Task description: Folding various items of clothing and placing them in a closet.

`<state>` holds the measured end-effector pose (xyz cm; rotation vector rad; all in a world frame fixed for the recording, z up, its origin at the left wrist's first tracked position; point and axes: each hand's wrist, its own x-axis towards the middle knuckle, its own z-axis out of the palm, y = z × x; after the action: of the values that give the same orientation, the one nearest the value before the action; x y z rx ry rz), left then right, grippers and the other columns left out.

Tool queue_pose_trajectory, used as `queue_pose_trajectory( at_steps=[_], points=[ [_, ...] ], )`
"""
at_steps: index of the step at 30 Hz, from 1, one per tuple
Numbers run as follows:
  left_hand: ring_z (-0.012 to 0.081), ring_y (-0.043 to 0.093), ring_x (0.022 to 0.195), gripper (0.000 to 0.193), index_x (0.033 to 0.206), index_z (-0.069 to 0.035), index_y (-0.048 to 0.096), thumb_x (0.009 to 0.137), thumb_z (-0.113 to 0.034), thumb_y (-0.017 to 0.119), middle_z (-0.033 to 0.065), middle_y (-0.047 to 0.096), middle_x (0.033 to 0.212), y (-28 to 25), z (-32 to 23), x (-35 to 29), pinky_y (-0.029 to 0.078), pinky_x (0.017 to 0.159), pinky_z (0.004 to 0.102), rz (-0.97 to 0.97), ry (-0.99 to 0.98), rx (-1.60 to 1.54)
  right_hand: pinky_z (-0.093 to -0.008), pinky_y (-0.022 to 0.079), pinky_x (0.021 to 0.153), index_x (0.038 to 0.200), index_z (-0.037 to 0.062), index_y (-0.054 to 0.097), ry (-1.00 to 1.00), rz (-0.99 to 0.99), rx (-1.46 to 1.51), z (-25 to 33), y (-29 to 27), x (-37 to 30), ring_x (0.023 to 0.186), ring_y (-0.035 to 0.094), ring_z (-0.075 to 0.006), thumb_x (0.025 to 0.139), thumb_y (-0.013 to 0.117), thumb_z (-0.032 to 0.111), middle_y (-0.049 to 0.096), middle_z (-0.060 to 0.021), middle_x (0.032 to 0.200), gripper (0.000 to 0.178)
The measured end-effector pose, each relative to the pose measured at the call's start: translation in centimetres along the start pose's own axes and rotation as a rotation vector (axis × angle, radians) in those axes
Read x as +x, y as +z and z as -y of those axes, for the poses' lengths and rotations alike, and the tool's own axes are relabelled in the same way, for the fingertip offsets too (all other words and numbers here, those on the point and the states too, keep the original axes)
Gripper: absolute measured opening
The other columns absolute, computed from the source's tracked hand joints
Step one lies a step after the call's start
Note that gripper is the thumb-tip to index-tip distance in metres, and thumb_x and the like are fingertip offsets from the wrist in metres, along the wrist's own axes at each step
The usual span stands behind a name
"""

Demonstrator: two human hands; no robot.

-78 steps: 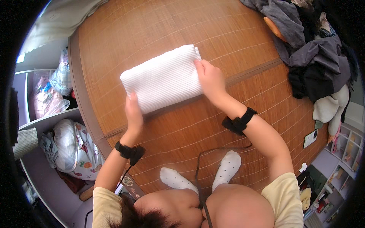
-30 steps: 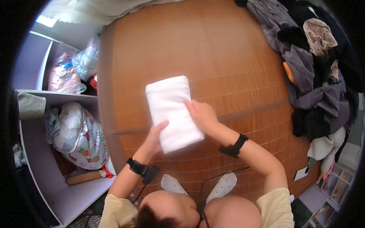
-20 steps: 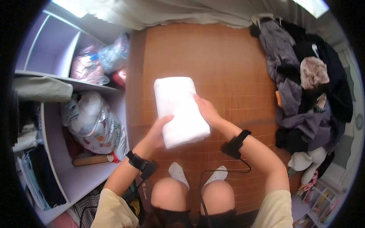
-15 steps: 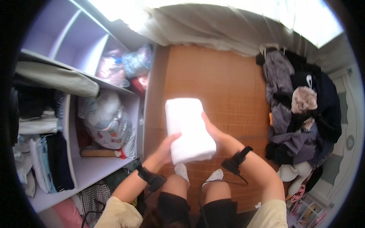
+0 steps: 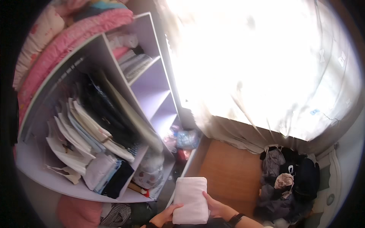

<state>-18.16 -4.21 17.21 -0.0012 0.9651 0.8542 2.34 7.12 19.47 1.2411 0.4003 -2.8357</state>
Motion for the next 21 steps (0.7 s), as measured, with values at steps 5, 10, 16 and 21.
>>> queue_pose_trajectory(
  at_steps=[5, 10, 16, 21],
  points=[
    [0.0241, 0.059, 0.100, 0.054, 0.128, 0.000, 0.041, 0.084, -0.020, 0.065, 0.0136, 0.056, 0.112, -0.3, -4.5, -3.8, 0.051, 0.084, 0.0357, -0.136, 0.193, -0.016, -0.0338, 0.044, 0.094, 0.133, 0.0027, 0.037, -0.128, 0.070, -0.388, 6.0, 9.0, -2.3, 0.109, 0.054, -0.0213, 0.087, 0.063, 0.039, 0.052, -0.0105, 0.123, 0.064],
    [0.0245, 0.062, 0.097, 0.049, 0.126, 0.000, 0.044, 0.086, -0.022, 0.061, 0.0132, 0.059, 0.110, -0.2, -8.8, -0.9, 0.052, 0.084, 0.0366, -0.044, 0.318, -0.080, -0.0322, 0.048, 0.087, 0.131, 0.0043, 0.041, -0.290, 0.171, -0.378, 10.9, 7.6, 2.4, 0.104, 0.056, -0.0179, 0.087, 0.064, 0.033, 0.055, -0.0086, 0.117, 0.057],
    [0.0241, 0.061, 0.101, 0.054, 0.131, 0.000, 0.039, 0.088, -0.026, 0.057, 0.0134, 0.057, 0.117, 3.2, -17.2, 3.6, 0.050, 0.087, 0.0377, -0.105, 0.236, -0.126, -0.0322, 0.049, 0.085, 0.131, 0.0046, 0.040, -0.352, 0.191, -0.303, 20.7, 6.2, 6.0, 0.102, 0.057, -0.0179, 0.092, 0.059, 0.030, 0.055, -0.0085, 0.116, 0.051],
    [0.0244, 0.058, 0.107, 0.054, 0.133, -0.002, 0.039, 0.090, -0.029, 0.056, 0.0128, 0.055, 0.122, 7.0, -25.8, 10.2, 0.048, 0.091, 0.0389, -0.163, 0.340, -0.170, -0.0334, 0.049, 0.084, 0.129, 0.0033, 0.043, -0.303, 0.145, -0.313, 33.0, 4.1, 10.1, 0.101, 0.057, -0.0194, 0.092, 0.059, 0.027, 0.057, -0.0099, 0.113, 0.047]
  ],
)
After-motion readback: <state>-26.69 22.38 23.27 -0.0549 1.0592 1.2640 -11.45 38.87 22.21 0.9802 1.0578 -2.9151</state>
